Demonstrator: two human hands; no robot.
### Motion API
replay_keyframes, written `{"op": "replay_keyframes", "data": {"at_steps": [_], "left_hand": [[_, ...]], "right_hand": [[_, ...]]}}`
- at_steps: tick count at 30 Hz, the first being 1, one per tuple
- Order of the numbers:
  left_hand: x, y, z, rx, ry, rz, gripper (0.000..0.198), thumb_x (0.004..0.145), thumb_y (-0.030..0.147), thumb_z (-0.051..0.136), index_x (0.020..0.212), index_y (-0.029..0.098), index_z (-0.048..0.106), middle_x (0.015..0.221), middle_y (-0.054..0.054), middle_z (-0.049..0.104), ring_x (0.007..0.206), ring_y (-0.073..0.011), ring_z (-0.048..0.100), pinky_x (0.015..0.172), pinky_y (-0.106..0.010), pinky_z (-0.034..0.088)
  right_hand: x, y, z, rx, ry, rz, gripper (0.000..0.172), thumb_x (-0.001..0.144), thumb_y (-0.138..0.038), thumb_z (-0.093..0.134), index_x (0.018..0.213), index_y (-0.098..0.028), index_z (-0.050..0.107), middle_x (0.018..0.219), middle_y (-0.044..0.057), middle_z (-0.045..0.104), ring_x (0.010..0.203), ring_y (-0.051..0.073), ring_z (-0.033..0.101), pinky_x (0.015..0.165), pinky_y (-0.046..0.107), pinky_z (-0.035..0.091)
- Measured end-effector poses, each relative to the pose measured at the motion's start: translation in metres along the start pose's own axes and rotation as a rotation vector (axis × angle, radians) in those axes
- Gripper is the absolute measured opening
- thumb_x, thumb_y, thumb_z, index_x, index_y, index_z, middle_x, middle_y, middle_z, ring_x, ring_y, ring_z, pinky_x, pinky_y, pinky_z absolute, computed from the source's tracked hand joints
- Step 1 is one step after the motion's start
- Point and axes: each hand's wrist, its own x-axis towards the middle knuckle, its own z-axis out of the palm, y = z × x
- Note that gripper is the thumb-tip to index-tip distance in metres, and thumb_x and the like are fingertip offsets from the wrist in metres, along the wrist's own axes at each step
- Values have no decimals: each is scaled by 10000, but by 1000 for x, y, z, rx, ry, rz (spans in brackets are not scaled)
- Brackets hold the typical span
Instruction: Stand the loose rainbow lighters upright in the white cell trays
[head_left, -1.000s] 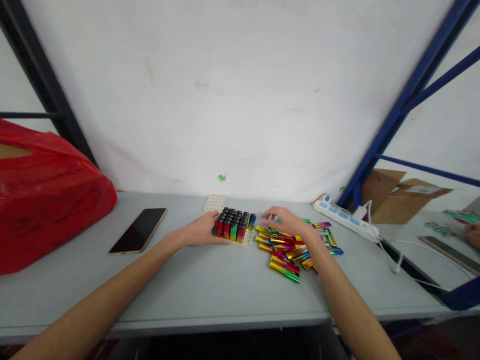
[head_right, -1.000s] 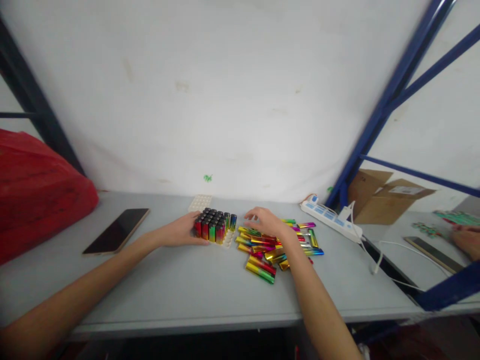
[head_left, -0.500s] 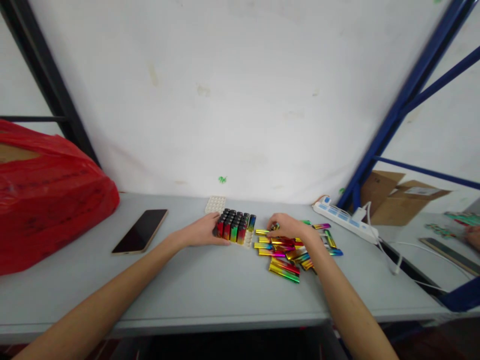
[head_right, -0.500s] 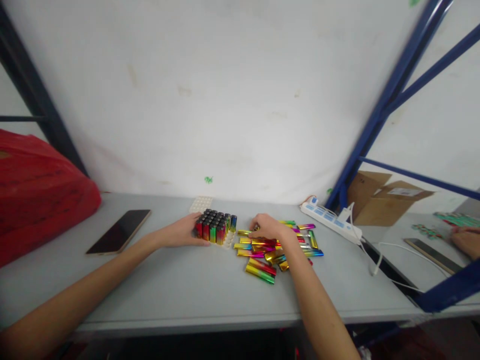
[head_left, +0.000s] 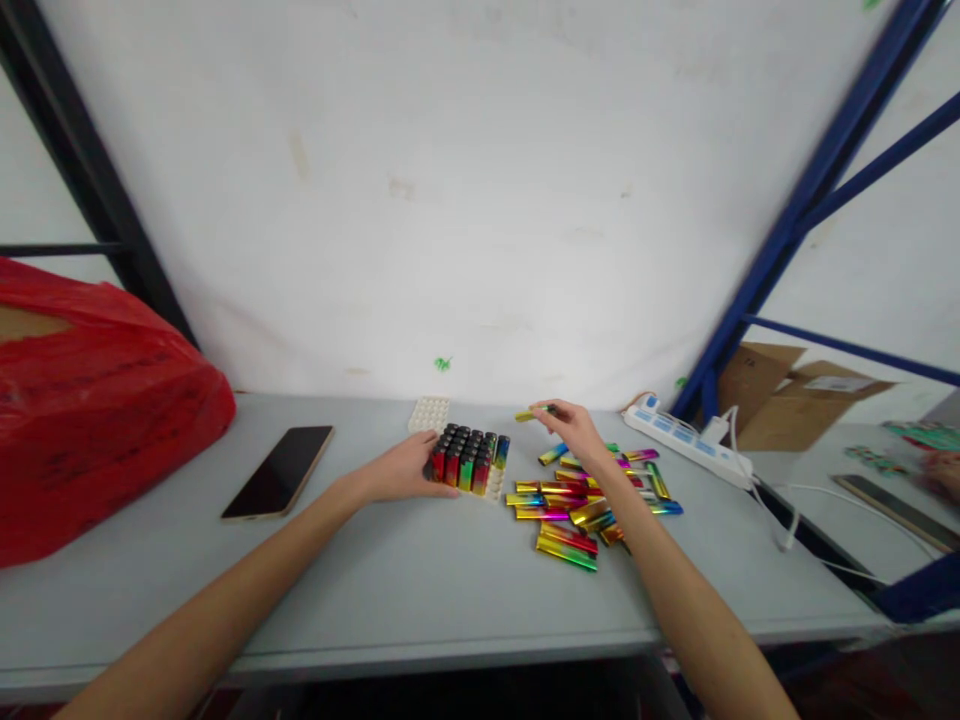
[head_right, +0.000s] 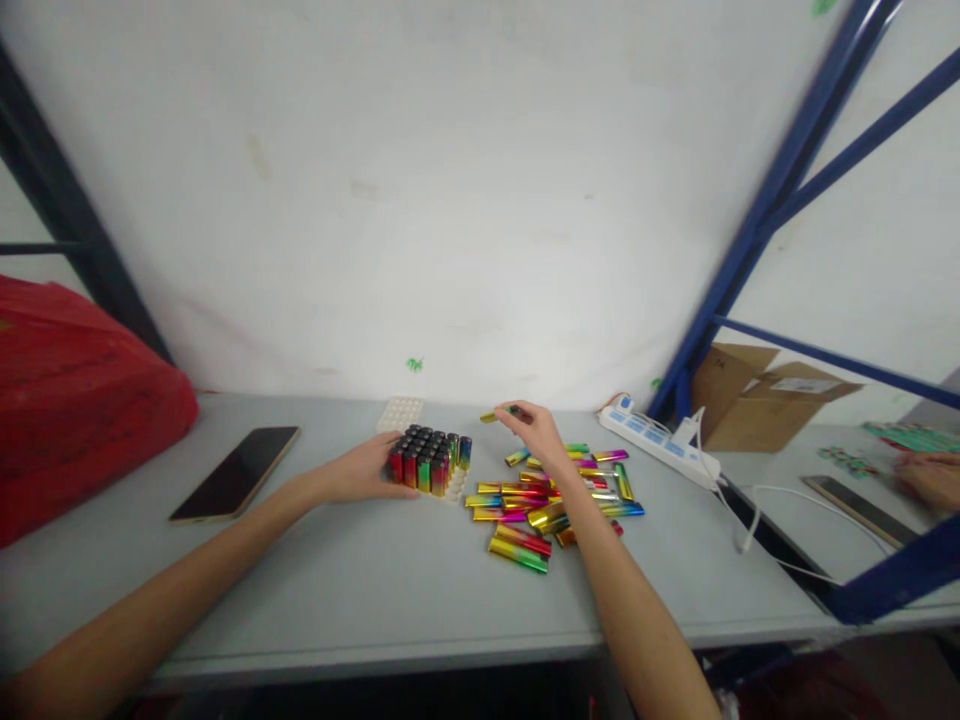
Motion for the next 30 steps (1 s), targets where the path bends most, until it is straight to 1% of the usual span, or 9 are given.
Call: {"op": "replay_keyframes", "data": {"at_steps": [4,7,10,12,14,20,24,27,30], "left_hand": [[1,-1,0,7,-7,26,698,808,696,828,1298,212,718,1350,-118,724,1272,-373,662,1148,-447,519],[1,-2,0,10,10,24,709,807,674,839,1321,200,717,1348,-116,730,1249,-370,679,1144,-438,527],[1,-2,0,-2,29,44,698,807,661,850,1325,211,720,1342,-108,737,1241,-356,687,1143,-420,526],[0,-2,0,-10,34,56,684,806,670,849,1312,226,724,1331,-103,742,1233,-347,690,1132,-416,533],[0,-2,0,-15,37,59,670,812,664,848,1312,237,721,1328,-99,742,1234,-343,688,1128,-417,536],[0,-2,1,-17,36,52,690,810,641,858,1340,229,700,1342,-103,730,1239,-343,678,1143,-425,520],[0,-3,1,-15,36,23,704,794,684,854,1304,220,710,1302,-103,740,1193,-342,699,1107,-411,540],[1,-6,2,-9,42,31,699,779,731,839,1254,229,733,1260,-97,754,1155,-347,708,1068,-416,554],[1,-11,5,-31,60,52,712,774,746,831,1269,244,731,1229,-85,763,1128,-343,712,1043,-416,561]], "right_hand": [[-4,-7,20,255,49,136,665,785,-884,650,818,-221,607,752,11,609,733,185,607,692,319,542],[-8,-14,27,395,-90,177,670,787,-899,649,889,-243,560,817,9,632,725,178,641,686,327,571],[-10,-18,30,436,-182,145,618,823,-853,667,920,-256,535,715,-51,542,570,129,525,591,292,518],[-9,-18,31,388,-180,140,617,833,-862,638,868,-264,488,625,-97,388,485,104,367,493,250,393],[-9,-17,32,268,-128,141,629,853,-882,569,797,-271,432,596,-104,305,475,105,285,463,247,291],[-14,-13,42,-177,83,2,584,939,-727,463,600,-259,377,563,-31,402,579,144,398,581,301,306],[-18,-18,48,-238,76,-41,507,955,-626,430,613,-254,390,580,-25,438,599,150,429,614,308,311],[-19,-23,46,-240,57,-76,514,993,-642,440,666,-246,430,611,-30,467,627,152,455,628,296,340],[-21,-30,37,-184,-48,-96,489,1050,-661,417,823,-242,525,644,-47,498,621,152,493,630,277,390]]}}
